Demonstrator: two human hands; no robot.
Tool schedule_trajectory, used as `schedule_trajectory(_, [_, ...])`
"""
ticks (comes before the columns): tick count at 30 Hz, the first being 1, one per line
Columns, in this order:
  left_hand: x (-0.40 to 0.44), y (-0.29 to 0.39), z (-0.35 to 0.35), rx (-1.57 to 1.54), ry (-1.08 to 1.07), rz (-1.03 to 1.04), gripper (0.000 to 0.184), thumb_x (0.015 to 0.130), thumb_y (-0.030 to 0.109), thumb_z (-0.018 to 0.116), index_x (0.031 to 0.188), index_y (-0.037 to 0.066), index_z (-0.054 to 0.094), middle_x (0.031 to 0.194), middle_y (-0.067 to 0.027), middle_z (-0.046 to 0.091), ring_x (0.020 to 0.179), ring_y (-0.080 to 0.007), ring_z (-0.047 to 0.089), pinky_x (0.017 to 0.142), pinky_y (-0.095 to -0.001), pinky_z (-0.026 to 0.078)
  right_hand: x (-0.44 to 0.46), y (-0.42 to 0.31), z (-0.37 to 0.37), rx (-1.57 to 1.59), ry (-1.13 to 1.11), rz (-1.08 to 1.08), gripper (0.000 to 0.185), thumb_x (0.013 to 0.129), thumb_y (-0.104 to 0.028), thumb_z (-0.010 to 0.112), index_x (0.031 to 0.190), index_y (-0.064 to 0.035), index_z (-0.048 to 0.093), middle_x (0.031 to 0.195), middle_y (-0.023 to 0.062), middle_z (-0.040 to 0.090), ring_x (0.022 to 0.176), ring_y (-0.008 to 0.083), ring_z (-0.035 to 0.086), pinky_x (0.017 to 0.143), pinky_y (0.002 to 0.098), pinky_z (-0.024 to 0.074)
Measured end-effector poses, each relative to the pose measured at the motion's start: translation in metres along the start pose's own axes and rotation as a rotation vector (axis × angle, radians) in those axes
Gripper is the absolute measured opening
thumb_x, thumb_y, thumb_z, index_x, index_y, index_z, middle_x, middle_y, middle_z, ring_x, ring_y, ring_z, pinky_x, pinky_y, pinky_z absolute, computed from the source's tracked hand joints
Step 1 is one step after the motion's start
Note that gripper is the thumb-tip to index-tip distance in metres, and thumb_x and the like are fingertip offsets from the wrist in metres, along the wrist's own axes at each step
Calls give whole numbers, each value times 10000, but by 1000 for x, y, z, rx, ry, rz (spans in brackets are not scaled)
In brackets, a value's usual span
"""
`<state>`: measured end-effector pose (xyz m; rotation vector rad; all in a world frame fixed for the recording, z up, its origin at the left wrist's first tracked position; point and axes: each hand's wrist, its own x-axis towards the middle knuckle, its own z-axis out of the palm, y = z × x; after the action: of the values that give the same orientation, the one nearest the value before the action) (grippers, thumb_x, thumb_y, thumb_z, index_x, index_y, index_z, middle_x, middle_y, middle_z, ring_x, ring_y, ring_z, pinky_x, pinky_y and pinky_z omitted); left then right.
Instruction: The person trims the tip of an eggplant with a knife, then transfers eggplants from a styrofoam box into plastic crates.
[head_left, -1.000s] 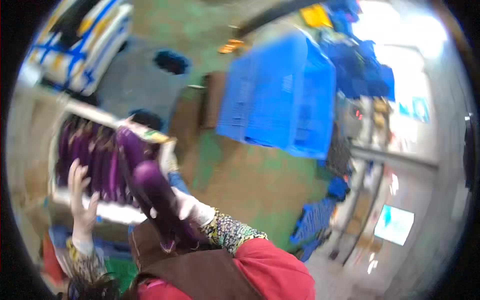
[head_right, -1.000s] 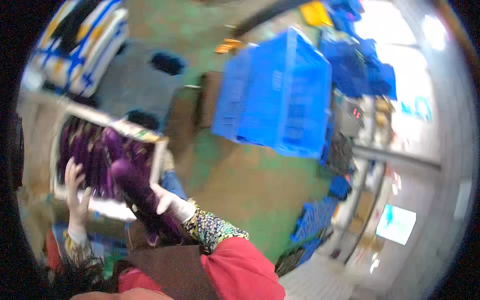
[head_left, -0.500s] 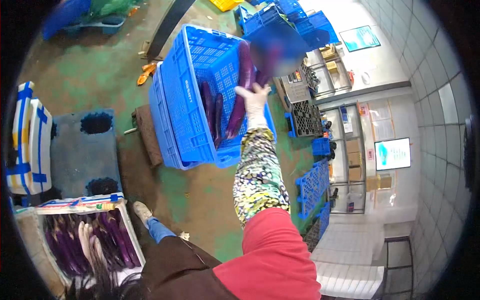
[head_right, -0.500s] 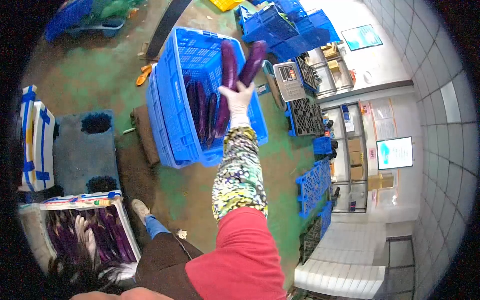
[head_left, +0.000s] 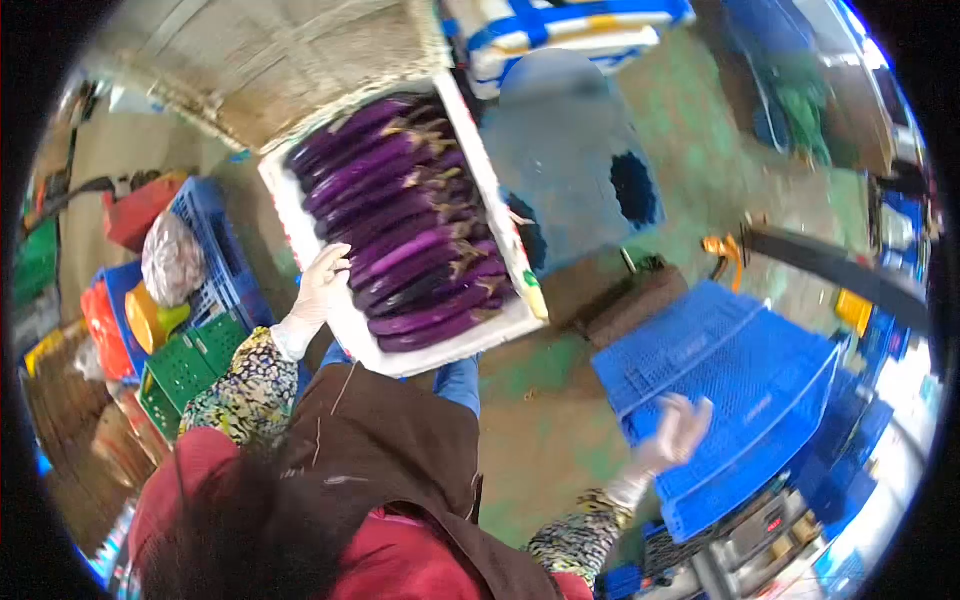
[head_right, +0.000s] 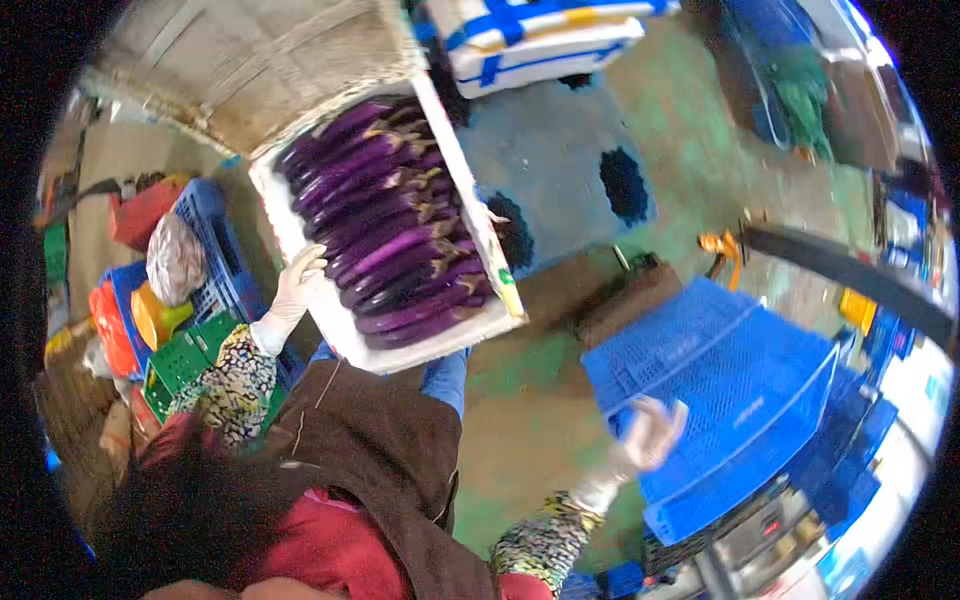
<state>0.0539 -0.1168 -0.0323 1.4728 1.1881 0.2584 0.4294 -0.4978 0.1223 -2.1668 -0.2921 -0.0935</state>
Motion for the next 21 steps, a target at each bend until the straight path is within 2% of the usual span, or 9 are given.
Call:
schedule_trajectory(1, [4, -22, -10, -40, 53, -35, 473, 836, -56, 565, 1296, 57, 559, 1348, -50, 485, 1080, -160, 545, 935, -288, 467, -17, -26, 44, 203, -135, 294, 417, 870, 17, 585, 1279, 57, 520, 916, 107, 677, 908, 174, 620, 923, 325, 451])
schedule_trajectory(2, [11, -35, -20, -21, 104, -50, 466, 846, -41, 574, 1302, 54, 550, 1345, -59, 491, 1126, -179, 537, 977, -302, 447, -39, -3, 77, 8, -327, 139, 399, 855, 1, 607, 1247, 53, 556, 913, 111, 690, 912, 163, 625, 942, 319, 436])
schedule_trajectory(3, [23, -51, -32, -17, 143, -10, 467, 845, -20, 587, 1306, 42, 539, 1343, -85, 501, 1159, -209, 531, 1007, -321, 428, -58, -39, 119, 102, -484, 388, 388, 865, -6, 625, 1247, 44, 582, 1077, 105, 678, 1018, 174, 616, 971, 309, 435])
schedule_trajectory(5, [54, -73, -59, 398, 174, 161, 493, 833, 45, 616, 1311, 1, 507, 1337, -178, 518, 1257, -302, 489, 1081, -371, 372, -101, -51, 191, 161, -780, 172, 464, 847, 74, 603, 1305, 40, 531, 1151, 121, 648, 1026, 164, 617, 881, 279, 491])
schedule_trajectory(10, [160, -109, -96, 598, 96, 136, 570, 816, 139, 635, 1349, 24, 470, 1379, -213, 471, 1311, -348, 422, 1102, -388, 349, -190, -84, 313, 558, -927, 499, 383, 912, -3, 612, 1288, 34, 548, 1204, 79, 628, 960, 134, 626, 915, 255, 472])
schedule_trajectory(16, [179, -79, -74, 915, -26, 5, 716, 739, 182, 725, 1382, 89, 425, 1246, -192, 483, 1124, -375, 500, 946, -475, 446, -223, -84, 370, 492, -1004, 507, 350, 899, -15, 642, 1246, -1, 593, 1083, 36, 666, 916, 86, 613, 863, 223, 474])
schedule_trajectory(18, [162, -90, -66, 931, -13, 90, 684, 726, 158, 716, 1353, 104, 448, 1206, -158, 479, 1138, -357, 467, 973, -477, 396, -214, -82, 388, 252, -972, 239, 369, 869, 11, 656, 1233, 0, 596, 1088, 49, 660, 914, 93, 616, 854, 217, 472])
schedule_trajectory(20, [146, -97, -65, 829, 150, 332, 647, 705, 108, 709, 1302, 112, 460, 1225, -141, 464, 1186, -356, 423, 1021, -501, 325, -191, -72, 418, 13, -820, -435, 539, 761, 38, 697, 1274, 11, 533, 1207, 168, 603, 1112, 304, 589, 953, 379, 477])
schedule_trajectory(21, [144, -100, -62, 793, 189, 363, 626, 704, 86, 692, 1283, 113, 456, 1264, -147, 430, 1190, -360, 425, 990, -493, 352, -178, -80, 438, -50, -797, -543, 598, 734, 42, 687, 1300, 16, 495, 1295, 198, 547, 1220, 381, 512, 1035, 448, 418])
